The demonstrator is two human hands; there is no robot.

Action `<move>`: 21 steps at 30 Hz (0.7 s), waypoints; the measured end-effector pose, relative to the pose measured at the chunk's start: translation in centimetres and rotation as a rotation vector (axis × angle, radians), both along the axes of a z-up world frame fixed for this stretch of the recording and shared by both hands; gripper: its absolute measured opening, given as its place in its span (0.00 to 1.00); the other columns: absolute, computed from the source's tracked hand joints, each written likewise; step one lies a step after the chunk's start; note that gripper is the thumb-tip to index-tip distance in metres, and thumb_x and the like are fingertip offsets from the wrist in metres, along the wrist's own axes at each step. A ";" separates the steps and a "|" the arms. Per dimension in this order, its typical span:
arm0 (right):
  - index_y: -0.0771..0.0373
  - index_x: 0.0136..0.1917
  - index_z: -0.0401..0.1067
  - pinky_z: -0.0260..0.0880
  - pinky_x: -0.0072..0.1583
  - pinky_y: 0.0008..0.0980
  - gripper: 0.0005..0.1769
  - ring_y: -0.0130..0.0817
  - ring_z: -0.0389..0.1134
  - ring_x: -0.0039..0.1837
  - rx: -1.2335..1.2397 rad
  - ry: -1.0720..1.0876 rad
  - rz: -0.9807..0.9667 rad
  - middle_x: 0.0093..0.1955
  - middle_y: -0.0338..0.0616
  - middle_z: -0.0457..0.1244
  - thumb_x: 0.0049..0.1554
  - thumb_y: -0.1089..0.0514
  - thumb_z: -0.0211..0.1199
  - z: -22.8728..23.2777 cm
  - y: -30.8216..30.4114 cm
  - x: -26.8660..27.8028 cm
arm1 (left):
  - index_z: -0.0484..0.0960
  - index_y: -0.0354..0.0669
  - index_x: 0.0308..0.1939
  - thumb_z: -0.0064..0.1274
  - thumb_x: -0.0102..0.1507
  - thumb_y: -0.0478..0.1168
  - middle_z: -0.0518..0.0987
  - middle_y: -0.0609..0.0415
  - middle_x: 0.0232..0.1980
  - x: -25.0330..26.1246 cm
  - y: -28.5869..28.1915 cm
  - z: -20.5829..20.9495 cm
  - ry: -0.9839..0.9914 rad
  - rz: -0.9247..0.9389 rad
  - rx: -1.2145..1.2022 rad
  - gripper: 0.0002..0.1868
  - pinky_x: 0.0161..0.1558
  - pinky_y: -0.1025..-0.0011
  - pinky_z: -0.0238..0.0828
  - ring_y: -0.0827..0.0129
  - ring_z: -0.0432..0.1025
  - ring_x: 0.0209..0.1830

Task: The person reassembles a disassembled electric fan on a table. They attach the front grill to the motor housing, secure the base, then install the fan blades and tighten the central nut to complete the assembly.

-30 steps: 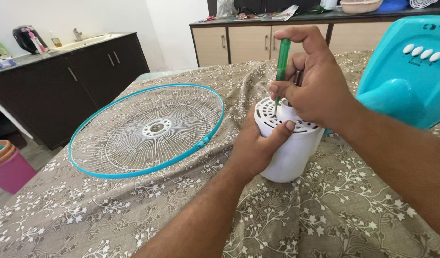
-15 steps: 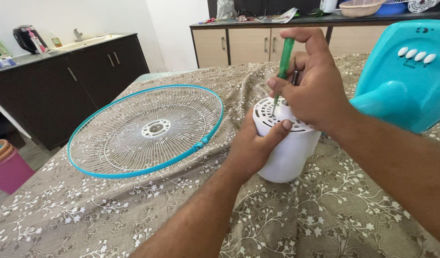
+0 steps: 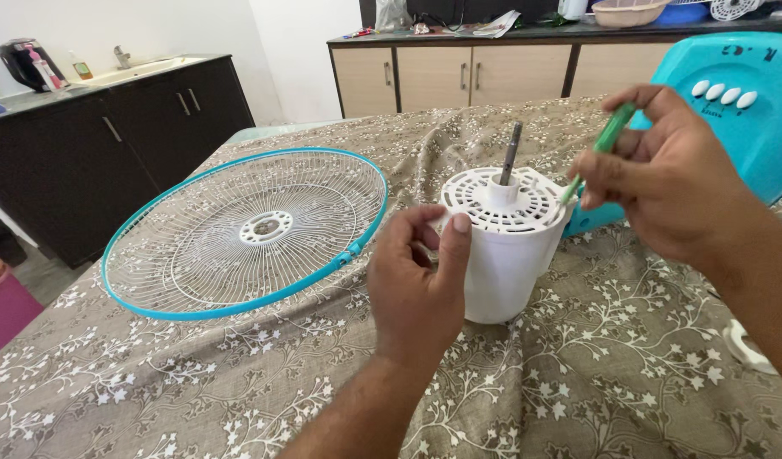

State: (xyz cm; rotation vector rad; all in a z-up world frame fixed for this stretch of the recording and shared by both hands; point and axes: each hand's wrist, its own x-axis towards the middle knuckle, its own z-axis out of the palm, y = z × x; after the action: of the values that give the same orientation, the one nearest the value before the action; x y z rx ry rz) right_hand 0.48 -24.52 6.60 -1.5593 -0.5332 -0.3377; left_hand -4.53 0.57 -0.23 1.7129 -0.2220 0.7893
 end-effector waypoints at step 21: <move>0.66 0.52 0.66 0.66 0.46 0.42 0.22 0.39 0.64 0.42 0.077 0.422 -0.477 0.43 0.46 0.63 0.69 0.42 0.56 -8.8 -4.1 1.2 | 0.84 0.48 0.40 0.49 0.67 0.58 0.80 0.48 0.26 -3.8 10.8 -0.2 0.681 -0.014 0.794 0.19 0.35 0.56 0.71 0.55 0.76 0.27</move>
State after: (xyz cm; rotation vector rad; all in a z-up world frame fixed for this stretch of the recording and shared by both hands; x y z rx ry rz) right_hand 1.64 -28.58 -2.24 -1.6143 0.1839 -0.3694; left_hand -8.32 11.36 -0.47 2.6157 -0.0703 0.0386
